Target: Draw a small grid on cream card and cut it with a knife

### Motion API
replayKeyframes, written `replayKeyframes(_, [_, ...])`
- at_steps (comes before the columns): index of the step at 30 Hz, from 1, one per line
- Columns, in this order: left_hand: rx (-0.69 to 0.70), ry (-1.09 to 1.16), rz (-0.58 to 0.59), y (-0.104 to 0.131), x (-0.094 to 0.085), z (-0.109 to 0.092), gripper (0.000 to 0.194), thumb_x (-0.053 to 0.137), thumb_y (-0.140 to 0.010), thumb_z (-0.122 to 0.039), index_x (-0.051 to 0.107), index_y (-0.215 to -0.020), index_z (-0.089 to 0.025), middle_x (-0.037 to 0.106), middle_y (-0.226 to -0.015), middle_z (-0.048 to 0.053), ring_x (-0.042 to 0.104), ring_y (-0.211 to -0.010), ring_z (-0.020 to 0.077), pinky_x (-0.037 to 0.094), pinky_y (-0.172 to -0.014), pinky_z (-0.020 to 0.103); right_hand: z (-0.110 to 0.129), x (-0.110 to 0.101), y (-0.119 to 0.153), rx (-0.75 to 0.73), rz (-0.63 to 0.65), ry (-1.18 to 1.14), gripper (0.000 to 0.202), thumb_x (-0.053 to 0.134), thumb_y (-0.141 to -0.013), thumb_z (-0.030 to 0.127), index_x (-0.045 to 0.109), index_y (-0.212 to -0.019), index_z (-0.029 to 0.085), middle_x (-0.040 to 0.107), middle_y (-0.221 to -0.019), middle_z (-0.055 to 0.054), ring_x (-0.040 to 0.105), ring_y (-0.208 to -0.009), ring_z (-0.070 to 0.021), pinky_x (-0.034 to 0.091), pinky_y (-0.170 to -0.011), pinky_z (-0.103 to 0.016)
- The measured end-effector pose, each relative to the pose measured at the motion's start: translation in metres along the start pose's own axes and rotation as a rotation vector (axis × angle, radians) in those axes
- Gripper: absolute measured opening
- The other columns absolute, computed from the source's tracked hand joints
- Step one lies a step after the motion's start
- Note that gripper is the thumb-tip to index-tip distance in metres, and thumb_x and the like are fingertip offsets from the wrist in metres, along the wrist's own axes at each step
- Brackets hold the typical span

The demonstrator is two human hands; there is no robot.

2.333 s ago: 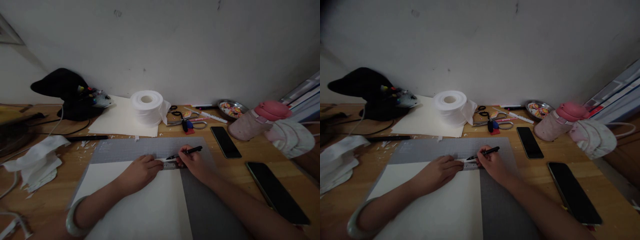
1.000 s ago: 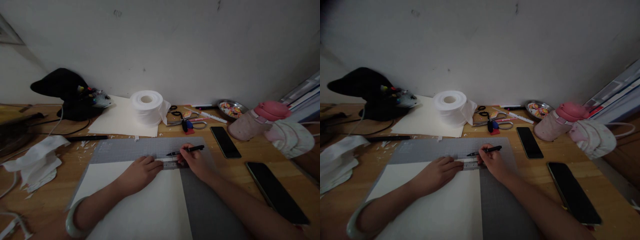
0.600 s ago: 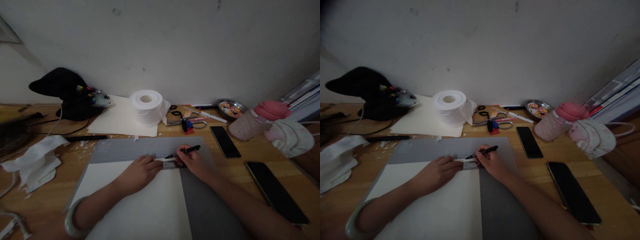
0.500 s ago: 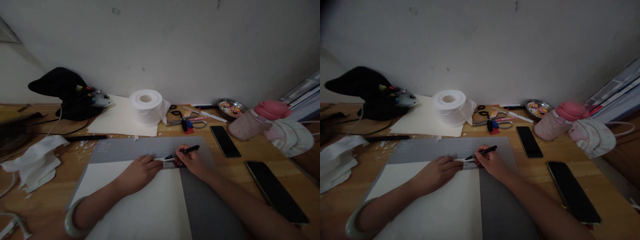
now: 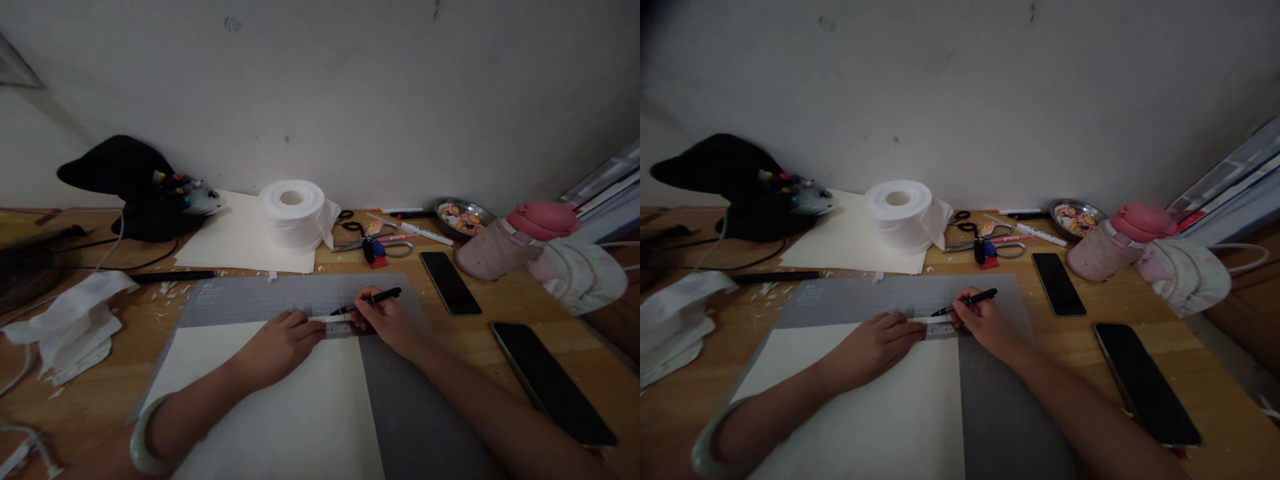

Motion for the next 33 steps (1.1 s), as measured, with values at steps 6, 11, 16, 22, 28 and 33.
replayKeyframes(6, [0.023, -0.002, -0.014, -0.001, -0.002, -0.002, 0.023, 0.037, -0.093, -0.016, 0.057, -0.105, -0.013, 0.061, -0.108, 0.008, 0.051, -0.085, 0.0188, 0.042, -0.070, 0.031, -0.003, -0.001, -0.002, 0.004, -0.001, -0.030, 0.029, 0.056, -0.074, 0.049, 0.048, -0.078, 0.021, 0.058, -0.062, 0.003, 0.058, -0.058, -0.0118, 0.049, -0.057, -0.027])
replayKeyframes(11, [0.024, -0.002, -0.008, 0.000, -0.001, -0.002, 0.023, 0.038, -0.092, -0.016, 0.056, -0.106, -0.013, 0.061, -0.110, 0.007, 0.051, -0.085, 0.0198, 0.043, -0.071, 0.032, -0.003, -0.001, -0.001, -0.003, -0.001, -0.047, 0.027, 0.055, -0.075, 0.046, 0.047, -0.078, 0.021, 0.057, -0.062, 0.003, 0.058, -0.057, -0.0110, 0.048, -0.057, -0.026])
replayKeyframes(16, [0.002, 0.025, 0.008, -0.001, 0.000, -0.001, 0.024, 0.037, -0.093, -0.016, 0.056, -0.106, -0.014, 0.061, -0.110, 0.006, 0.051, -0.086, 0.0198, 0.043, -0.072, 0.032, -0.002, 0.003, 0.001, -0.012, 0.022, -0.018, 0.024, 0.054, -0.076, 0.044, 0.047, -0.077, 0.021, 0.057, -0.062, 0.003, 0.056, -0.056, -0.0108, 0.048, -0.057, -0.026])
replayKeyframes(22, [-0.018, 0.059, 0.020, -0.001, 0.000, 0.002, 0.023, 0.038, -0.092, -0.018, 0.056, -0.105, -0.015, 0.061, -0.110, 0.005, 0.050, -0.087, 0.0196, 0.043, -0.073, 0.032, -0.002, 0.008, 0.001, 0.005, 0.060, 0.001, 0.025, 0.056, -0.074, 0.044, 0.047, -0.076, 0.020, 0.054, -0.063, 0.003, 0.056, -0.058, -0.0112, 0.047, -0.058, -0.026])
replayKeyframes(28, [-0.009, -0.011, 0.017, 0.001, 0.004, 0.000, 0.021, 0.040, -0.092, -0.017, 0.056, -0.105, -0.015, 0.060, -0.110, 0.005, 0.050, -0.087, 0.0192, 0.042, -0.072, 0.032, -0.002, 0.009, 0.000, -0.007, 0.076, 0.021, 0.025, 0.056, -0.075, 0.044, 0.047, -0.077, 0.021, 0.054, -0.065, 0.003, 0.056, -0.061, -0.0118, 0.048, -0.060, -0.027])
replayKeyframes(33, [0.012, -0.064, 0.035, 0.001, 0.005, -0.004, 0.021, 0.042, -0.091, -0.017, 0.055, -0.107, -0.014, 0.059, -0.111, 0.007, 0.050, -0.086, 0.0192, 0.041, -0.071, 0.031, -0.004, 0.006, -0.001, 0.025, 0.046, 0.017, 0.024, 0.056, -0.074, 0.043, 0.046, -0.076, 0.021, 0.054, -0.064, 0.003, 0.057, -0.061, -0.0128, 0.047, -0.059, -0.028])
Point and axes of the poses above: each hand's wrist, its own y-axis away from the middle knuckle, its own x-axis out of the palm, z = x × y, the point moved 10 cm from there along -y, towards the middle knuckle
